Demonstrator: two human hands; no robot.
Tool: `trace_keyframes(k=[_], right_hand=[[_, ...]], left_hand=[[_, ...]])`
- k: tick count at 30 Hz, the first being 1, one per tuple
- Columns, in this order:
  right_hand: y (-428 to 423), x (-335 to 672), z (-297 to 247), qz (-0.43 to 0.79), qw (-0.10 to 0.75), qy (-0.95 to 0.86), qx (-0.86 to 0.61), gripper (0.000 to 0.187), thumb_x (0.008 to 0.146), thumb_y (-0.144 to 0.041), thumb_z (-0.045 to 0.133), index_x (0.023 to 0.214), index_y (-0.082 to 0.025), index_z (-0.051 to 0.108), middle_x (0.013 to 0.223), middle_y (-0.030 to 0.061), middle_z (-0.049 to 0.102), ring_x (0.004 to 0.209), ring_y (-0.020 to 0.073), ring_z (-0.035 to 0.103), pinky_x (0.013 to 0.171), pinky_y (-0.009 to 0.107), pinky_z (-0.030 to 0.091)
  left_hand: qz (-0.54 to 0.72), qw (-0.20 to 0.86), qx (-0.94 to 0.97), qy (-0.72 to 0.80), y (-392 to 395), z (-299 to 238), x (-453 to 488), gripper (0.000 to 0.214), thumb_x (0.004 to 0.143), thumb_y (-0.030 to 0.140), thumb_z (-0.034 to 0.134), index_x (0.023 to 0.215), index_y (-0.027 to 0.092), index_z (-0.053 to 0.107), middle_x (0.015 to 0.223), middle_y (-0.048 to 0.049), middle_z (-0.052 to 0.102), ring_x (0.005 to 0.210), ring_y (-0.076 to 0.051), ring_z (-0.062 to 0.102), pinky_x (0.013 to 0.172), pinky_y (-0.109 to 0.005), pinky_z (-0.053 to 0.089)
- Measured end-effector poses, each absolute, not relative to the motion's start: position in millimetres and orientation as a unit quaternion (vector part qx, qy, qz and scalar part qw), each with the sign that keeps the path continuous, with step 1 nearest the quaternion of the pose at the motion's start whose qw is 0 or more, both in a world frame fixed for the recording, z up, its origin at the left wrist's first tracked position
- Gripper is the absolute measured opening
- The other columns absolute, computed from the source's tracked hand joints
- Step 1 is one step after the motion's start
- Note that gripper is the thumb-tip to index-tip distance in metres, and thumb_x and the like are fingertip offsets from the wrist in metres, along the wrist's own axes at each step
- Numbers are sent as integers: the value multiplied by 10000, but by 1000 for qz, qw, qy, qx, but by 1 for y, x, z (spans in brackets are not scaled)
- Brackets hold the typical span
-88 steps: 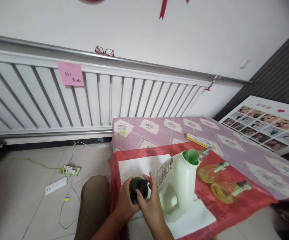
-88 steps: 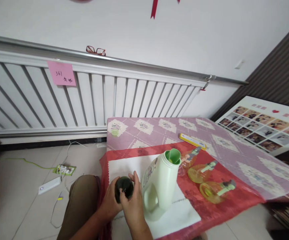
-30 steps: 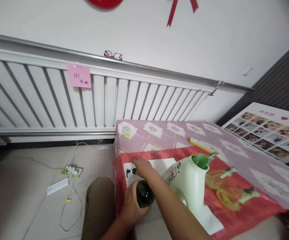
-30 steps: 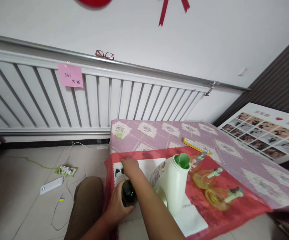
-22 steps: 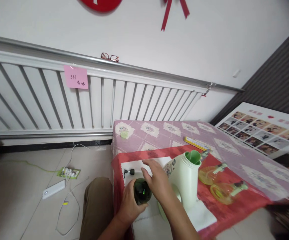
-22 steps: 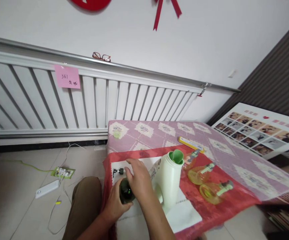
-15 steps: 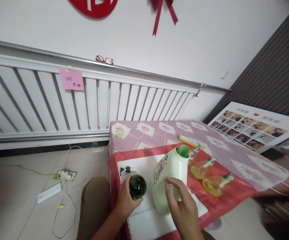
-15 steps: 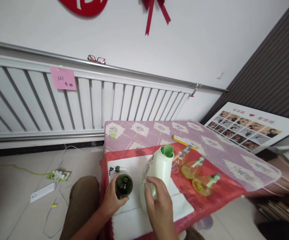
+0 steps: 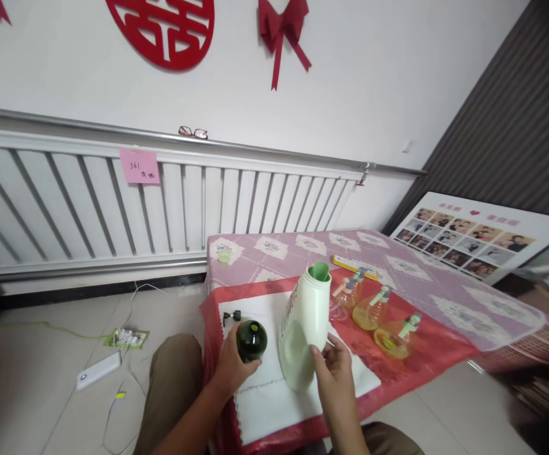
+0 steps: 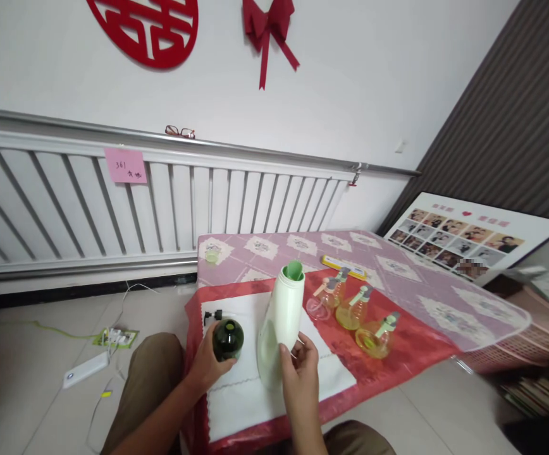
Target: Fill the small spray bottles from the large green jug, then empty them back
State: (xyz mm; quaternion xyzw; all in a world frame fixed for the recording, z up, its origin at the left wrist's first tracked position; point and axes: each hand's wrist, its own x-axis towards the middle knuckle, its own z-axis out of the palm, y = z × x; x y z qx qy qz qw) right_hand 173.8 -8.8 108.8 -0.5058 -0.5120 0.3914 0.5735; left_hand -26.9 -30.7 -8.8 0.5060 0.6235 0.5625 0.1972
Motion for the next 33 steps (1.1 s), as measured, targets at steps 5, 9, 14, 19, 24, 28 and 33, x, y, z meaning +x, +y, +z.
trace_keyframes(k=[5, 9, 14, 19, 24, 28, 33], right_hand=[[-15, 166, 109, 378, 527, -539, -537, 370, 706, -486, 658, 936, -220, 545, 685, -31, 616, 615, 191, 581, 582, 310, 477], [-19, 166, 111, 357, 512, -547, -558, 296, 704, -461, 663, 852, -223, 566, 575, -70, 546, 505, 163, 488, 506, 285, 410], [-19, 166, 110, 353, 515, -549, -556, 405, 724, -481, 641, 1005, -204, 547, 784, -4, 666, 604, 180, 580, 568, 288, 463], [-14, 163, 104, 336, 482, -560, -584, 360, 733, -523, 612, 907, -209, 585, 723, 15, 693, 632, 225, 635, 603, 320, 489], [4, 171, 118, 277, 492, -533, -631, 367, 710, -507, 615, 897, -191, 619, 728, 34, 703, 697, 246, 657, 588, 308, 484], [20, 189, 155, 259, 486, -535, -641, 326, 682, -502, 623, 751, -184, 631, 578, 13, 644, 540, 200, 590, 471, 275, 425], [36, 224, 200, 217, 442, -610, -621, 329, 656, -528, 620, 575, -215, 556, 468, -22, 558, 438, 147, 498, 434, 258, 379]], left_hand=[[567, 192, 512, 616, -30, -8, -28, 899, 550, 197, 757, 1346, 187, 339, 1328, -133, 526, 1226, -323, 513, 1074, -511, 374], [572, 189, 517, 608, -32, -7, -29, 885, 554, 199, 759, 1338, 191, 350, 1338, -133, 516, 1250, -324, 494, 1087, -506, 358], [567, 201, 516, 609, -35, -4, -29, 894, 571, 183, 748, 1357, 189, 322, 1358, -139, 494, 1272, -321, 472, 1095, -503, 344], [562, 204, 520, 610, -35, 0, -28, 904, 569, 157, 742, 1359, 194, 306, 1375, -142, 473, 1290, -318, 449, 1106, -502, 326], [548, 206, 513, 628, -36, 3, -27, 892, 561, 171, 751, 1345, 204, 327, 1344, -135, 496, 1250, -322, 481, 1082, -506, 351], [544, 219, 499, 638, -35, 4, -26, 921, 538, 177, 763, 1347, 188, 324, 1348, -145, 492, 1254, -331, 475, 1088, -511, 344], [542, 248, 490, 636, -32, 7, -27, 951, 514, 165, 770, 1357, 197, 332, 1365, -139, 493, 1267, -336, 472, 1098, -516, 339]])
